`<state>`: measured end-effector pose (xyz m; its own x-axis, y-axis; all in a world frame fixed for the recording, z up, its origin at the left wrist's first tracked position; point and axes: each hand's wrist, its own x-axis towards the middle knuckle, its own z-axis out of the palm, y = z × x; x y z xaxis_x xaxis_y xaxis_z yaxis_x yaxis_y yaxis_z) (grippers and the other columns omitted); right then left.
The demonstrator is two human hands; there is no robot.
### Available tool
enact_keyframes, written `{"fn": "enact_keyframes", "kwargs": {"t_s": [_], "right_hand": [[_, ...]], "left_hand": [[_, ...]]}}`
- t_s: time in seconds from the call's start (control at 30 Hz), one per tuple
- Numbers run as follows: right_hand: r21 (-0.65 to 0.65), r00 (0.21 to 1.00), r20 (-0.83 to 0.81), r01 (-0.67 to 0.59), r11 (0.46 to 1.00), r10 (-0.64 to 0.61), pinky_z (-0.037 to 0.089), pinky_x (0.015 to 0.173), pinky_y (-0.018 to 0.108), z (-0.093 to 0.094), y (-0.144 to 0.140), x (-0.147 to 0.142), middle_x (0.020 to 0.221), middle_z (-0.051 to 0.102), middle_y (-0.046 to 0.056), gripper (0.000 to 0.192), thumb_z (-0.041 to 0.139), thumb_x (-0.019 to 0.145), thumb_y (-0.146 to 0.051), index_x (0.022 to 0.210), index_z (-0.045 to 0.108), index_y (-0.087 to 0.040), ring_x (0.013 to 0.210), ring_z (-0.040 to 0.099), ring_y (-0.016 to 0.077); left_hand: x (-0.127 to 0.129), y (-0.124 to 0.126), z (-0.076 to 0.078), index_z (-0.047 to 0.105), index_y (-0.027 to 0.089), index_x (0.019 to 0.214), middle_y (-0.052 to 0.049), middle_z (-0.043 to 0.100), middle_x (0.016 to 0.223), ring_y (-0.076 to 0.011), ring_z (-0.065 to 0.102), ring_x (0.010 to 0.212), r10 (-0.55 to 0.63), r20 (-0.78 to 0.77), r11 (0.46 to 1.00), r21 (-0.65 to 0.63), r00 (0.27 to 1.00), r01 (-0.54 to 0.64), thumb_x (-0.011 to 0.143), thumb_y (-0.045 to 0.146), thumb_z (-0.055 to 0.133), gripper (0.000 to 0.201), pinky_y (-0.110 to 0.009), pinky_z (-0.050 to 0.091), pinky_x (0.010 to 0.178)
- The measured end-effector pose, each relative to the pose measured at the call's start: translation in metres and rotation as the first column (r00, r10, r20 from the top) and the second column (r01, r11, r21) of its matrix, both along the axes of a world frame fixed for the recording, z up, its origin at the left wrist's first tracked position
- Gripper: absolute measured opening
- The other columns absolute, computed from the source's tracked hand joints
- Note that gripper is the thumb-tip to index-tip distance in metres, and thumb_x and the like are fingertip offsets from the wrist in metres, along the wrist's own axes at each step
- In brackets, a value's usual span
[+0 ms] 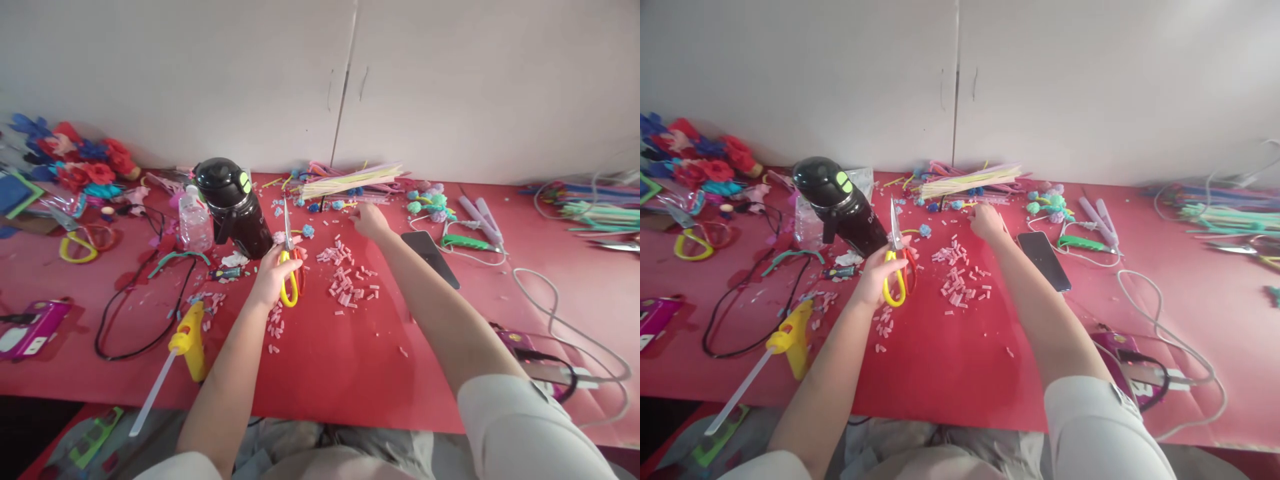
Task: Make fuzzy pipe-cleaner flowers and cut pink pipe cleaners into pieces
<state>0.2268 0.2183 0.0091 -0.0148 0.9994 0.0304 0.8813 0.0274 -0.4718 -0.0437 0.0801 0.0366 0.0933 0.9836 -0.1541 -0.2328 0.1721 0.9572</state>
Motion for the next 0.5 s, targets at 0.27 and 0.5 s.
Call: {"fn": "enact_keyframes", "kwargs": {"t_s": [0.27, 0.5], "right_hand": [[-0.134, 0.919, -0.084, -0.392, 0.91, 0.384, 0.053, 0.083, 0.029, 0.026, -0.026, 0.007, 0.096, 0.082, 0.002, 0.022, 0.066, 0.086, -0.017, 0.097, 0.084, -0.024, 0.085, 0.071, 0.0196], [-0.066, 0.962, 0.104, -0.248, 0.967, 0.254, 0.054, 0.091, 0.037, 0.027, 0.005, -0.059, 0.117, 0.076, 0.016, 0.022, 0.067, 0.09, -0.019, 0.109, 0.078, -0.013, 0.106, 0.07, 0.0293]], "left_hand": [[-0.003, 0.0, 0.006, 0.075, 0.021, 0.119, -0.006, 0.074, 0.1, -0.0272, 0.069, 0.107, 0.027, 0.061, 1.0, 0.001, 0.998, -0.027, 0.065, 0.027, 0.083, 0.055, -0.037, 0.054, 0.087], [-0.008, 0.003, 0.006, 0.076, 0.019, 0.114, -0.005, 0.074, 0.1, -0.0246, 0.069, 0.103, 0.065, 0.029, 0.996, 0.061, 0.997, -0.067, 0.065, 0.028, 0.082, 0.051, -0.038, 0.051, 0.095]]}}
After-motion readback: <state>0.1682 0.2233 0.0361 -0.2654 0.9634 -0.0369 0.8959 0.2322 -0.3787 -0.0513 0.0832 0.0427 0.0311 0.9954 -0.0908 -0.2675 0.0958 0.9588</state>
